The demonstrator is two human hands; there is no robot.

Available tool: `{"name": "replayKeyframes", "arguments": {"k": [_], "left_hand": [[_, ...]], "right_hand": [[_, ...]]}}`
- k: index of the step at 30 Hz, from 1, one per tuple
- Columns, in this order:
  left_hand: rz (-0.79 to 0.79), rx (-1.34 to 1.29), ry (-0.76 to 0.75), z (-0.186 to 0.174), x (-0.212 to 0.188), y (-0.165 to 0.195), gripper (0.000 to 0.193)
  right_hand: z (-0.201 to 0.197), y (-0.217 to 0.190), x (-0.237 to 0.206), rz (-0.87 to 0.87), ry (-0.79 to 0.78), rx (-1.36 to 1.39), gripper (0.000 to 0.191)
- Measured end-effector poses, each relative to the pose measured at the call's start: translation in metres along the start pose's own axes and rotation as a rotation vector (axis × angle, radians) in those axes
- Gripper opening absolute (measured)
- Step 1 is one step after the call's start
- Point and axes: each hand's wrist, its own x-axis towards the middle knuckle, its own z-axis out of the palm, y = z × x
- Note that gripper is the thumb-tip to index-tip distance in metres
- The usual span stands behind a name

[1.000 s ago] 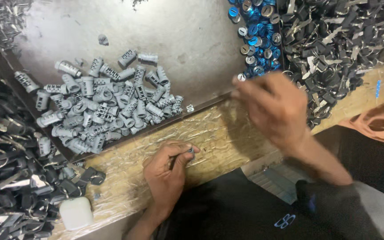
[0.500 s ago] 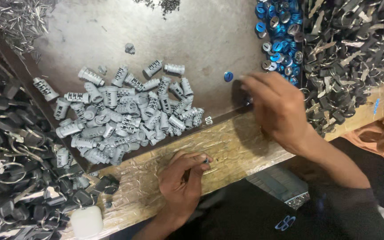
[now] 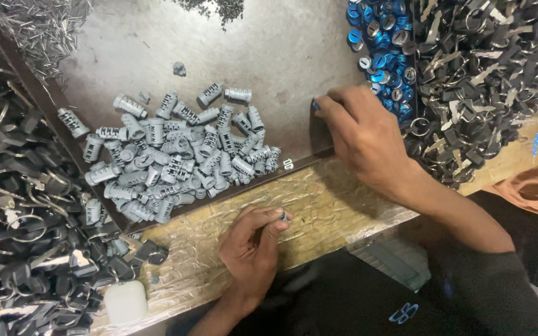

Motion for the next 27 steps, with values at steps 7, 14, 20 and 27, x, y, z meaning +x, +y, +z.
{"name": "replayKeyframes", "arguments": {"k": [7, 14, 20, 27], "left_hand": [[0.073, 0.158, 0.011, -0.009, -0.01, -0.003, 0.013], [-0.308, 0.006, -0.178, -0.02, -0.011, 0.008, 0.017], [-0.707, -0.039, -0.303, -0.033, -0.01, 0.008, 0.019], [-0.187, -0.069, -0.151, 0.04, -0.02, 0.036, 0.016]], "right_hand": [[-0.02, -0.055, -0.044, -0.192, 0.068, 0.396, 0.023], [0.006, -0.076, -0.117, -0.121, 0.1, 0.734, 0.031], [0.016, -0.082, -0.12, -0.255, 0.202, 0.808, 0.05], [0.029, -0.071, -0.142, -0.364, 0.196, 0.577, 0.039]]}}
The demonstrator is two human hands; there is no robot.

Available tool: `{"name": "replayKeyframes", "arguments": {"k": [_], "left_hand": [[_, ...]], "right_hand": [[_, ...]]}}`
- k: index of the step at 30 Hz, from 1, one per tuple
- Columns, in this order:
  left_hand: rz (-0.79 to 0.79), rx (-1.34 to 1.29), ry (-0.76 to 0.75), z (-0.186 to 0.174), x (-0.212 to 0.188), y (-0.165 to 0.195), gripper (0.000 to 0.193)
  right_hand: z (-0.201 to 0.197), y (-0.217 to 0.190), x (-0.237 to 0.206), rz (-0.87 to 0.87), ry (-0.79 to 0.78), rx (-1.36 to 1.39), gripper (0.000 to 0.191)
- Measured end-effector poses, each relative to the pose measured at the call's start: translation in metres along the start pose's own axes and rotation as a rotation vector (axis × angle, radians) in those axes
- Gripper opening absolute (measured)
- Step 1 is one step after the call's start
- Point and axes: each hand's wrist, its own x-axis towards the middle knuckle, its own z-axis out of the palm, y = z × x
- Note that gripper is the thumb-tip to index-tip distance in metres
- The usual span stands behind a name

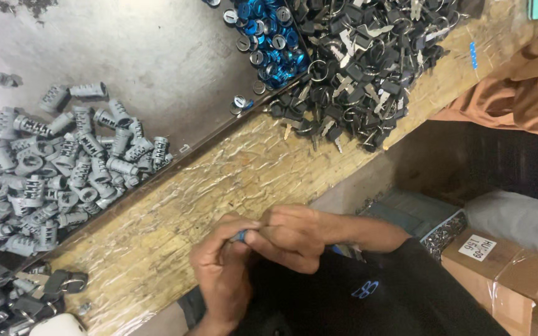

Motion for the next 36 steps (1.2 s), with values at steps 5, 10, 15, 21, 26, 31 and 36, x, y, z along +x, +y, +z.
{"name": "replayKeyframes", "arguments": {"k": [5, 10, 15, 21, 26, 31, 36], "left_hand": [[0.234, 0.562, 0.123, -0.01, -0.004, -0.022, 0.014], [0.059, 0.736, 0.14, -0.06, -0.017, -0.03, 0.014], [0.066, 0.789, 0.104, -0.049, -0.009, -0.023, 0.015], [0.268, 0.551, 0.221, -0.039, -0.003, -0.034, 0.019], [0.252, 0.558, 0.24, -0.046, -0.002, -0.038, 0.018], [0.257, 0.505, 0.211, -0.042, 0.006, -0.028, 0.017], [0.156, 0.449, 0.046, -0.051, 0.01, -0.021, 0.015]], "right_hand": [[-0.024, 0.004, -0.014, 0.134, 0.275, -0.399, 0.026], [-0.088, -0.017, -0.052, 1.12, 0.575, -0.825, 0.026], [-0.041, -0.011, -0.069, 1.04, 0.469, -0.92, 0.049], [0.014, -0.016, -0.024, 0.878, 0.526, -0.737, 0.032], [0.005, -0.017, 0.02, 0.92, 0.672, -0.431, 0.031], [-0.039, -0.011, 0.006, 1.036, 0.852, 0.555, 0.021], [-0.028, -0.012, -0.003, 1.12, 0.774, 0.751, 0.018]]}}
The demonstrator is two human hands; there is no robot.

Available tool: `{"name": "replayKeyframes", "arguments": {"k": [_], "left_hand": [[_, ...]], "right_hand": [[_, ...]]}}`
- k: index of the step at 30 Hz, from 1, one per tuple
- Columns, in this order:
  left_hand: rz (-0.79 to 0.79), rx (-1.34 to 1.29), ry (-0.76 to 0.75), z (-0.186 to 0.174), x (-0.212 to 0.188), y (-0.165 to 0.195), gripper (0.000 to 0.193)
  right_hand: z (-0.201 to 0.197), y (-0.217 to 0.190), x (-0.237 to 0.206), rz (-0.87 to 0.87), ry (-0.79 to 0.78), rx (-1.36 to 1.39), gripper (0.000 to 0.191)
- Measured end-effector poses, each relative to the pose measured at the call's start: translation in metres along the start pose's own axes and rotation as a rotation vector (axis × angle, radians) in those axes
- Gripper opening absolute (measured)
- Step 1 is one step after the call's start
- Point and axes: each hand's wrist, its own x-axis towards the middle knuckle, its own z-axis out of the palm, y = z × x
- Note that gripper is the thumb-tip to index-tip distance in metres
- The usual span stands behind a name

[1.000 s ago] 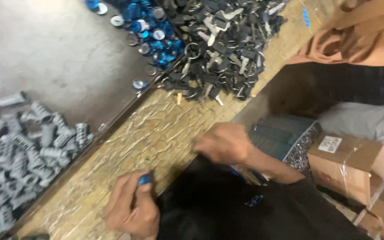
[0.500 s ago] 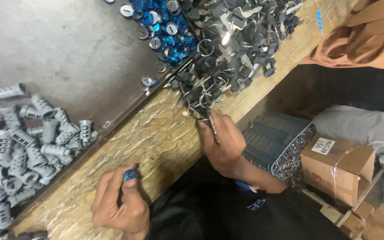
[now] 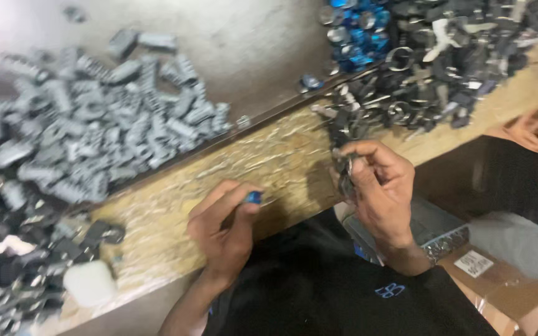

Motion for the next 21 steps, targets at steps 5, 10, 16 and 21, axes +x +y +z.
{"name": "replayKeyframes", "arguments": {"k": [5, 10, 16, 21], "left_hand": [[0.009, -0.324, -0.09, -0.014, 0.003, -0.005, 0.014], [0.073, -0.121, -0.055, -0.029, 0.002, 0.002, 0.013], [0.267, 0.212, -0.252, -0.051, -0.006, 0.004, 0.033], [0.582, 0.503, -0.046, -0.035, -0.022, -0.002, 0.036]], "right_hand": [[0.048, -0.001, 0.002, -0.046, -0.272, -0.413, 0.016], [0.078, -0.031, 0.01, -0.381, -0.472, -0.84, 0.015], [0.083, -0.031, 0.018, -0.535, -0.731, -0.763, 0.016], [0.067, -0.003, 0.015, -0.198, -0.659, -0.607, 0.014]]}}
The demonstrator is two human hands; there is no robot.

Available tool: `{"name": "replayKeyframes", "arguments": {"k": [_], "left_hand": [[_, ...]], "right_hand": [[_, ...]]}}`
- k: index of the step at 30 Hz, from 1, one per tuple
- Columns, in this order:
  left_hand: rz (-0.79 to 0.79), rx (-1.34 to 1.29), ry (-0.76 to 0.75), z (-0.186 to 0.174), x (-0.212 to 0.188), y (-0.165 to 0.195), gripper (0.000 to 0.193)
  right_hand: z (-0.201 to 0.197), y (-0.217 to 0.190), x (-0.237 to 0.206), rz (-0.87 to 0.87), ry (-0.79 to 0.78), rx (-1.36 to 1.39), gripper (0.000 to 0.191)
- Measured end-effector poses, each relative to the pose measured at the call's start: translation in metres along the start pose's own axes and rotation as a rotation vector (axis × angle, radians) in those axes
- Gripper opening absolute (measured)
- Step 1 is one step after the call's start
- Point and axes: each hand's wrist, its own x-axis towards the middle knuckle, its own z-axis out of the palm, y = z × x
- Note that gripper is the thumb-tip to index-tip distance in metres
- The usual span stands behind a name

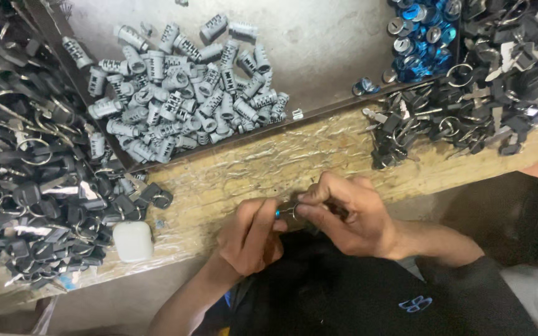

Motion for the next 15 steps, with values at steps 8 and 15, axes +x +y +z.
{"name": "replayKeyframes", "arguments": {"k": [8, 15], "left_hand": [[-0.469, -0.328, 0.005, 0.028, 0.031, 0.004, 0.022], [-0.286, -0.209, 0.04, 0.044, 0.052, 0.008, 0.037]], "right_hand": [[0.006, 0.009, 0.012, 0.002, 0.165, -0.071, 0.006], [-0.121, -0.011, 0.07, -0.077, 0.242, -0.713, 0.018]]}}
